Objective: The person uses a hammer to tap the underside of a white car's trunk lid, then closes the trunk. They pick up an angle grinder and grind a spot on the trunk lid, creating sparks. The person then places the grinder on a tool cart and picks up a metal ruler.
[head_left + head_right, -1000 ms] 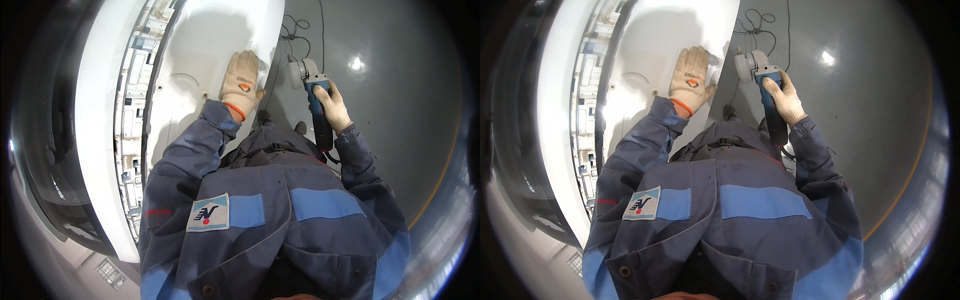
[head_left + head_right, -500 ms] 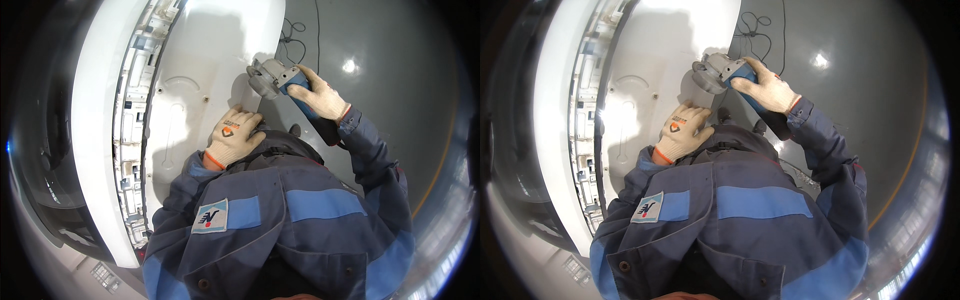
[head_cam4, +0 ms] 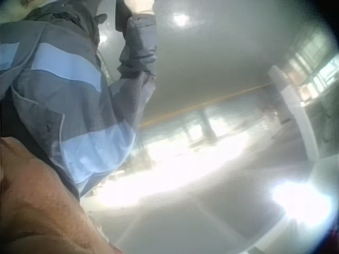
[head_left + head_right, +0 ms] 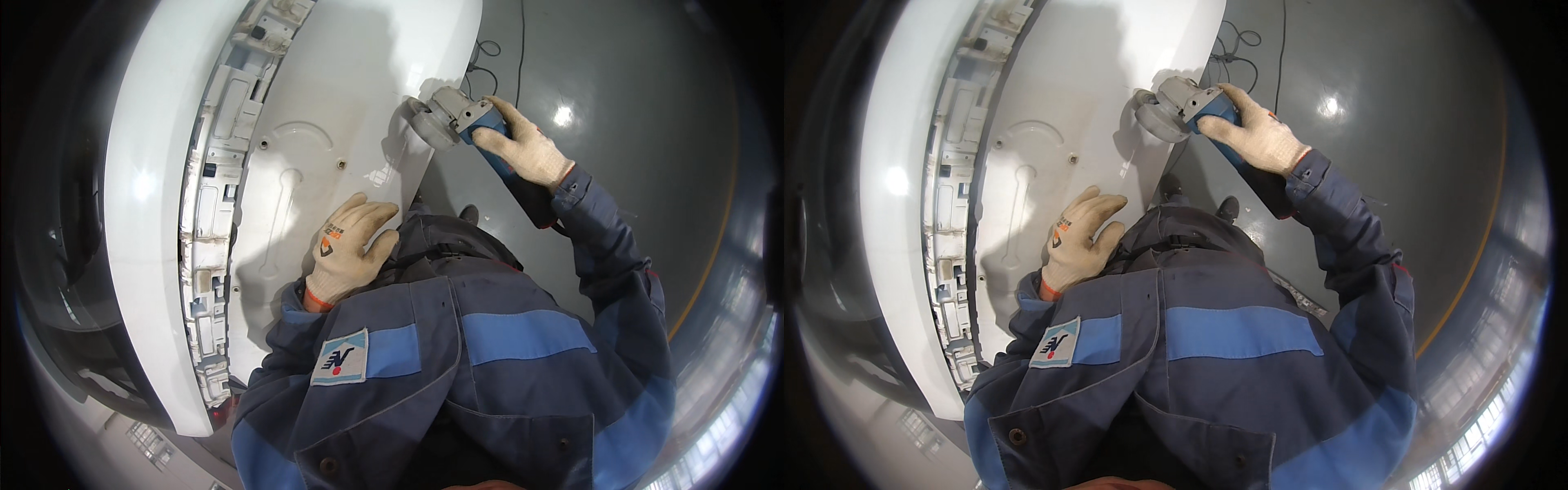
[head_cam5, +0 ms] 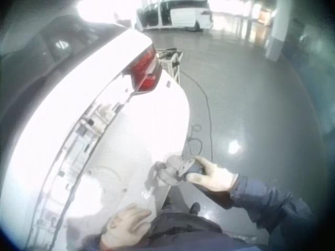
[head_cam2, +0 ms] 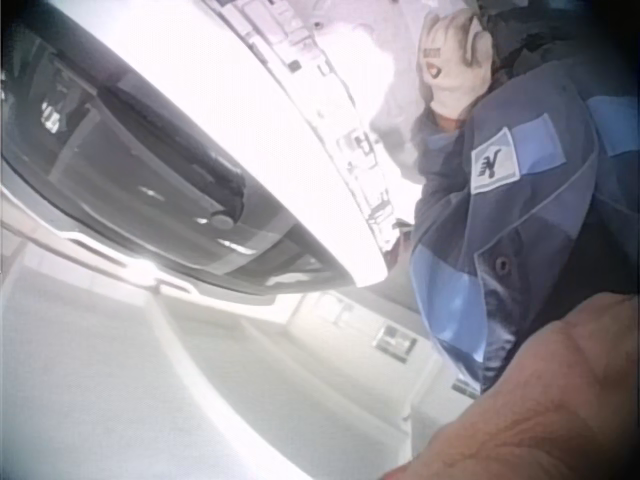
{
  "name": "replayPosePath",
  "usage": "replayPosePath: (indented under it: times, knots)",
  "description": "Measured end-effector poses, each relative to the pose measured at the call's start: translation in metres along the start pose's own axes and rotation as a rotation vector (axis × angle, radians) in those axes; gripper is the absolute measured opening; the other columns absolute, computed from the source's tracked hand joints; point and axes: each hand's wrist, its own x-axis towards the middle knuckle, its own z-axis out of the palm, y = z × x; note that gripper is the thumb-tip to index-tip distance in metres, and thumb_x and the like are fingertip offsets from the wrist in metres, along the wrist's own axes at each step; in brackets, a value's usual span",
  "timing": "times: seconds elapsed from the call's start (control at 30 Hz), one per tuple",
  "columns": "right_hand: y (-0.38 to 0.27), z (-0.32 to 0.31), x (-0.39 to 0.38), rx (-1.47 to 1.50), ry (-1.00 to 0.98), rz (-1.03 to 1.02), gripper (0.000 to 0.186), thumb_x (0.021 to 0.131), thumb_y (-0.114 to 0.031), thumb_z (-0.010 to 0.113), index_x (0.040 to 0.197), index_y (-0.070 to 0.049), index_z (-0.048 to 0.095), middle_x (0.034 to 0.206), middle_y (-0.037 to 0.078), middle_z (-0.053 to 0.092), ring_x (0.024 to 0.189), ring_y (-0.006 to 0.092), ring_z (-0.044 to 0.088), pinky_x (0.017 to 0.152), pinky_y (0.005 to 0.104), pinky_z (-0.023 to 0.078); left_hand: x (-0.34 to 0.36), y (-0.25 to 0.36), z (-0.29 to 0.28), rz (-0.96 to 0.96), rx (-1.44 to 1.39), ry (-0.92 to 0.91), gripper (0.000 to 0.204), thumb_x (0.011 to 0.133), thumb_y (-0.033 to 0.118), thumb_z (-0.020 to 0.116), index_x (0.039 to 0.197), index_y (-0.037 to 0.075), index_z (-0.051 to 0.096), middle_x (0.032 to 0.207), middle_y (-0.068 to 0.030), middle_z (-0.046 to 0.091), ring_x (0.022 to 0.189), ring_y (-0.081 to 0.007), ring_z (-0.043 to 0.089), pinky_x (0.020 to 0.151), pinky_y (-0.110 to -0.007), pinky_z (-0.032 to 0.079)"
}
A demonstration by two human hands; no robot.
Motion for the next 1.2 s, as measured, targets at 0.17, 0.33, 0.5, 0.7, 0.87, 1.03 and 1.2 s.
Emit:
replayPosePath:
  times: [0.17,0.33,0.5,0.7,0.87,1.03,1.2]
  knots:
    - [0.009,-0.003,0.010,-0.045,0.012,-0.061,0.105,0.094,-0.069,0.069,0.169,-0.002,0.041,0.153,0.035,0.060,0.141,0.0442,0.063,0.116,0.0456,0.053,0.000,-0.001,0.002,-0.015,-0.008,0.029,0.029,0.091,0.016,0.082,0.118,0.006,0.080,0.113,-0.0075,0.082,0.103,-0.0294,0.079,0.113,-0.049,0.057]
    - [0.012,-0.008,0.009,-0.035,0.012,-0.101,0.105,0.095,-0.069,0.068,0.169,-0.001,0.041,0.154,0.035,0.060,0.144,0.0435,0.061,0.119,0.0450,0.051,-0.002,-0.004,0.003,-0.019,-0.014,0.039,0.030,0.091,0.017,0.082,0.119,0.006,0.081,0.113,-0.0079,0.083,0.103,-0.0289,0.079,0.113,-0.049,0.058]
    - [0.008,-0.010,0.010,0.006,-0.006,-0.102,0.104,0.095,-0.068,0.070,0.169,0.000,0.041,0.153,0.034,0.061,0.142,0.0408,0.063,0.116,0.0441,0.053,-0.002,-0.004,0.003,-0.024,-0.022,0.038,0.029,0.092,0.017,0.081,0.119,0.006,0.081,0.113,-0.0083,0.083,0.103,-0.0291,0.080,0.112,-0.050,0.058]
    - [0.015,-0.012,0.015,-0.041,-0.006,-0.096,0.104,0.096,-0.070,0.069,0.169,0.000,0.042,0.144,0.031,0.067,0.123,0.0357,0.072,0.107,0.0426,0.058,0.000,-0.003,0.001,-0.014,-0.016,0.030,0.029,0.092,0.016,0.081,0.119,0.006,0.081,0.112,-0.0084,0.083,0.102,-0.0296,0.080,0.112,-0.050,0.058]
    - [0.013,-0.006,0.015,0.021,0.057,-0.135,0.103,0.096,-0.070,0.068,0.168,-0.001,0.043,0.131,0.029,0.073,0.103,0.0299,0.078,0.096,0.0407,0.062,0.001,-0.001,0.001,-0.017,-0.008,0.029,0.029,0.091,0.015,0.081,0.118,0.006,0.081,0.112,-0.0084,0.083,0.102,-0.0301,0.080,0.112,-0.051,0.058]
    - [0.006,-0.013,0.011,-0.024,-0.041,-0.037,0.101,0.096,-0.068,0.068,0.167,-0.002,0.044,0.128,0.028,0.074,0.099,0.0286,0.078,0.090,0.0393,0.063,0.003,0.000,0.001,0.003,-0.002,0.036,0.030,0.091,0.014,0.082,0.120,0.007,0.080,0.111,-0.0086,0.082,0.102,-0.0302,0.080,0.112,-0.051,0.058]
    - [0.010,-0.005,0.012,0.023,0.046,-0.118,0.101,0.094,-0.067,0.069,0.168,-0.003,0.043,0.136,0.032,0.070,0.112,0.0333,0.076,0.101,0.0412,0.060,0.003,-0.001,0.000,0.002,-0.010,0.034,0.031,0.090,0.014,0.082,0.121,0.007,0.080,0.109,-0.0087,0.083,0.101,-0.0302,0.080,0.112,-0.051,0.057]
